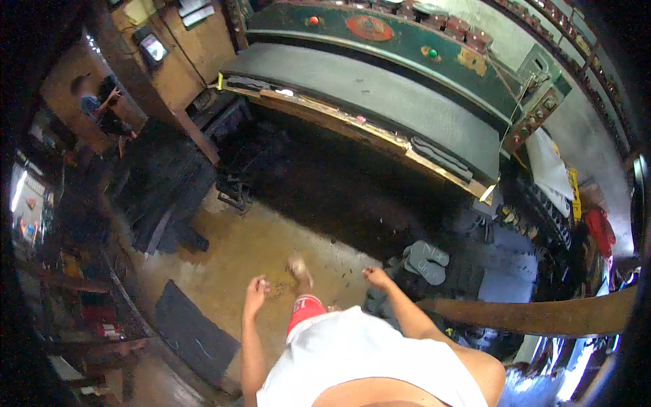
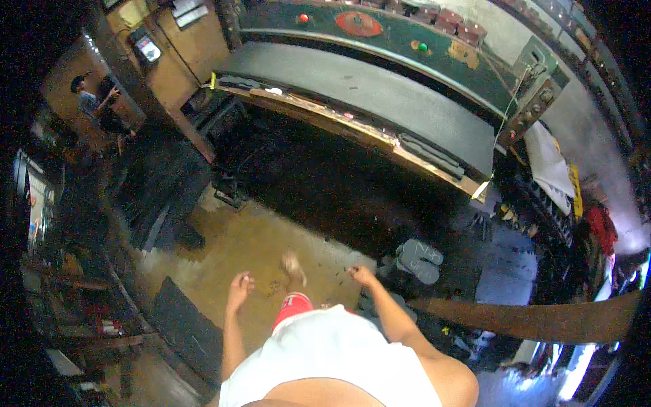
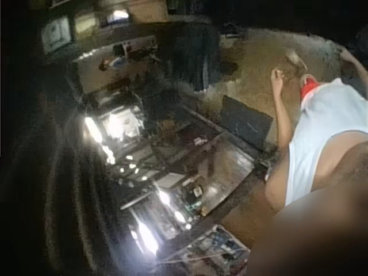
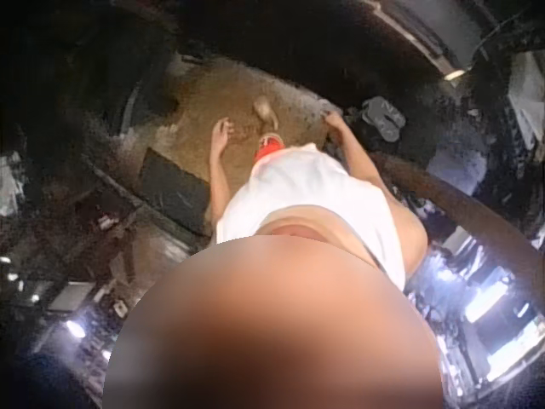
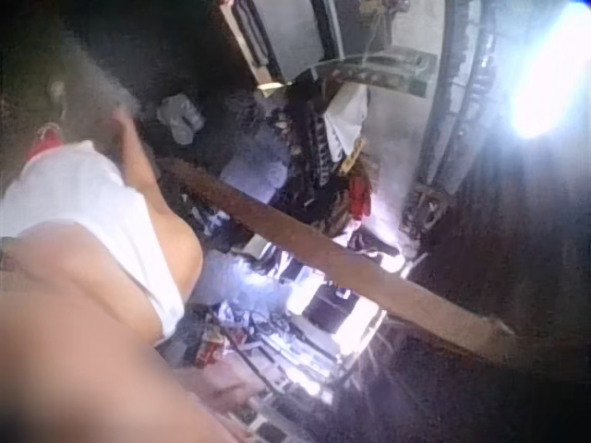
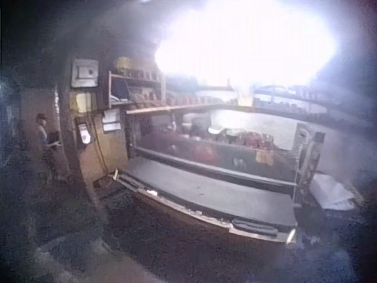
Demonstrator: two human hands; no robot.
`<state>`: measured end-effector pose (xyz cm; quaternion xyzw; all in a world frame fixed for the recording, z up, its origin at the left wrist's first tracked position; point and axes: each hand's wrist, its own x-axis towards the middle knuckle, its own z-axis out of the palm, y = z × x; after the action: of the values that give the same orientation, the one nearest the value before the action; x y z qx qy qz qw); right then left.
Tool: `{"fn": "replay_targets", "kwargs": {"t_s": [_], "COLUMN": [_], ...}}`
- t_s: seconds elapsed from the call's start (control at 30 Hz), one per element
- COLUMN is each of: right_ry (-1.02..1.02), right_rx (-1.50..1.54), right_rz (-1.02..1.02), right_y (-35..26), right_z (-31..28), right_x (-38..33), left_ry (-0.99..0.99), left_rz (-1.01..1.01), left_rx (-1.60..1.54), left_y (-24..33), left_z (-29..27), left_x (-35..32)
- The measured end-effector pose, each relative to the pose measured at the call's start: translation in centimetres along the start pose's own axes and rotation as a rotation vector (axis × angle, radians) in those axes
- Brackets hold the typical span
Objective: The person assembles slipper components on a workbench. They place a white insole on a black sole, then use a pencil to trace the insole outline onto a grey foam sheet. They cut the foam with scissors, fit it into the sole, and stack finished units. The person also handles a brown plastic frame and additional soles, arranging them on the bench.
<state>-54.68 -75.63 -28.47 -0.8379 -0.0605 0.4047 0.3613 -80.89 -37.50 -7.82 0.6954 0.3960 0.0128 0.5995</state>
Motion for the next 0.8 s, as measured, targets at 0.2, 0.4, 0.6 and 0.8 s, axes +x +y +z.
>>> {"fn": "replay_targets", "kwargs": {"t_s": [0.2,0.4,0.6,0.8], "right_ry": [0.165,0.107,0.386,0.183], "right_rx": [-0.065,0.202,0.414,0.621], "right_rz": [-0.002,0.160,-0.069,-0.271], "right_y": [-5.3,-15.1,-28.4,-42.9], "right_z": [-3.7,-7.1,-13.7,-24.7], "right_x": [4.6,7.1,8.4,14.7], "left_ry": [-0.139,-0.200,-0.248,-0.297], "left_rz": [0.124,0.213,0.930,1.229], "left_rx": [-0.048,-0.005,0.319,0.953], "left_y": [9.5,24.4,39.7,45.2], "left_z": [-0.9,0.3,7.5,12.5], "left_x": [17.2,34.3,47.5,56.8]}}
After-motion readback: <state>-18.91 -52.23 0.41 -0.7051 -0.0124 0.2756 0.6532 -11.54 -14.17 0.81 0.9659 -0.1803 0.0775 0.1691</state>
